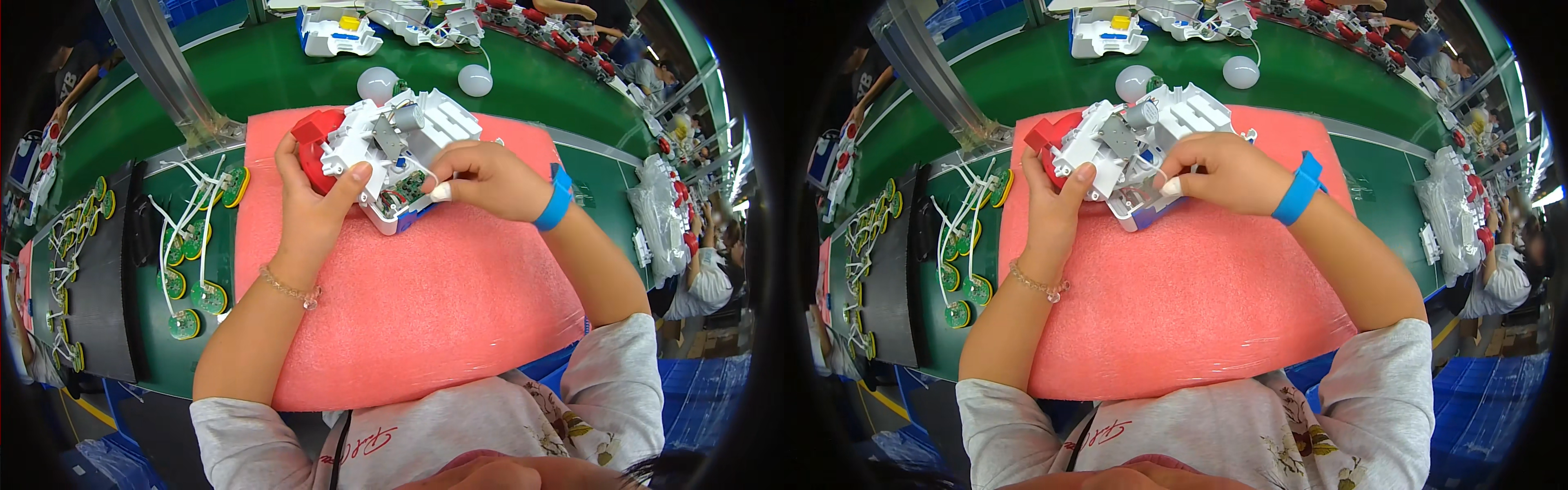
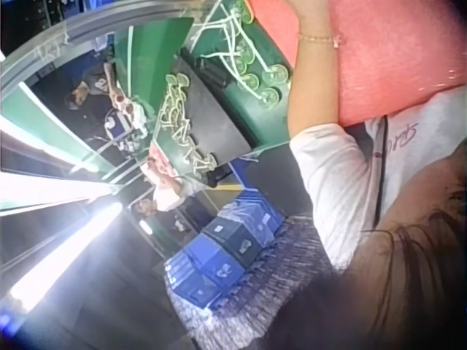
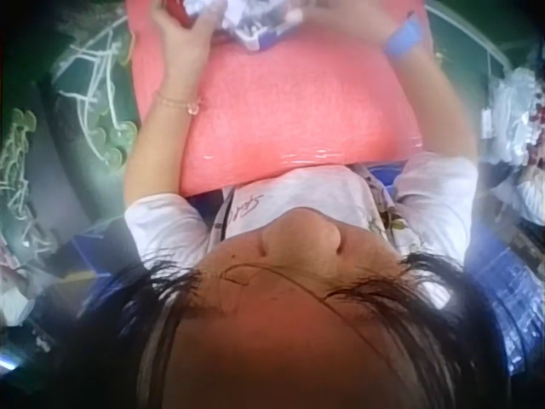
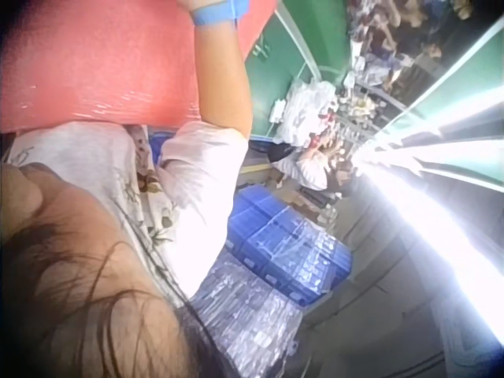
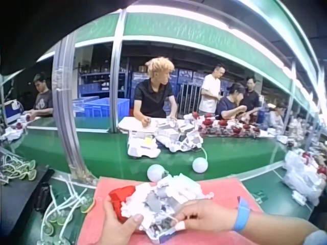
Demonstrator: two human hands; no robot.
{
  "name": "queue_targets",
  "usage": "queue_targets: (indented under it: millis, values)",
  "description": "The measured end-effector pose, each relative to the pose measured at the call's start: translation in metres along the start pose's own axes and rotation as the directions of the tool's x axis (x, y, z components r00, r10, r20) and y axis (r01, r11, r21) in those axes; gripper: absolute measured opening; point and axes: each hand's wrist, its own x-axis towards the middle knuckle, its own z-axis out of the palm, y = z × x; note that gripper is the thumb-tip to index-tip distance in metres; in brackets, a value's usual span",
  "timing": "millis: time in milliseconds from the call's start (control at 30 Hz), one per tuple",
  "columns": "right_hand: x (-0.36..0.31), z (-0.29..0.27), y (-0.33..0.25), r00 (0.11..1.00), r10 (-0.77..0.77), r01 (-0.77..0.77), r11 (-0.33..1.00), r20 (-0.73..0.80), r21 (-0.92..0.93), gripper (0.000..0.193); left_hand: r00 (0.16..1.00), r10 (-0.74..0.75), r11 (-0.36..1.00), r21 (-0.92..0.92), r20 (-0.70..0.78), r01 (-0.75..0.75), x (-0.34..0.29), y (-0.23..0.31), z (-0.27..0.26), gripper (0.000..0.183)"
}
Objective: The person assembles a white and red electronic device on a pink foam pad. They connect wires to a circuit board, insert a red plastic housing, and attach a light bulb. The person then places the assembled unit onto a green conveyor belt and retrieves another unit to continue the process.
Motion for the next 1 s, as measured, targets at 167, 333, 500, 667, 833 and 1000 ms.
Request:
queue_targets:
  millis: [167,333,500,667,833,1000]
  values:
    - [0.014,0.018,0.013,0.921,-0.346,0.196,0.805,-0.176,-0.560,0.010,0.999,0.053,0.998,0.017,0.009,-0.053,-0.001,-0.001,0.000,0.072]
    - [0.021,0.031,0.014,0.910,-0.319,0.067,0.744,-0.266,-0.665,0.010,0.997,0.072,0.997,0.000,0.009,-0.072,-0.002,-0.001,0.003,0.074]
    - [0.024,0.035,0.018,0.933,-0.221,-0.024,0.751,-0.285,-0.660,0.011,0.997,0.074,0.997,-0.027,0.031,-0.073,-0.002,-0.003,0.003,0.075]
    - [0.030,0.033,0.015,0.959,-0.146,-0.059,0.737,-0.244,-0.673,0.013,0.996,0.063,0.997,-0.058,0.058,-0.059,-0.002,-0.007,0.005,0.076]
    - [0.035,0.035,0.015,0.965,-0.131,-0.062,0.731,-0.229,-0.680,0.013,0.998,0.054,0.996,-0.066,0.025,-0.053,-0.002,-0.004,0.006,0.076]
    - [0.036,0.037,0.009,0.971,-0.153,-0.022,0.710,-0.185,-0.703,0.010,0.999,0.046,0.996,-0.080,0.004,-0.045,-0.002,-0.002,0.006,0.075]
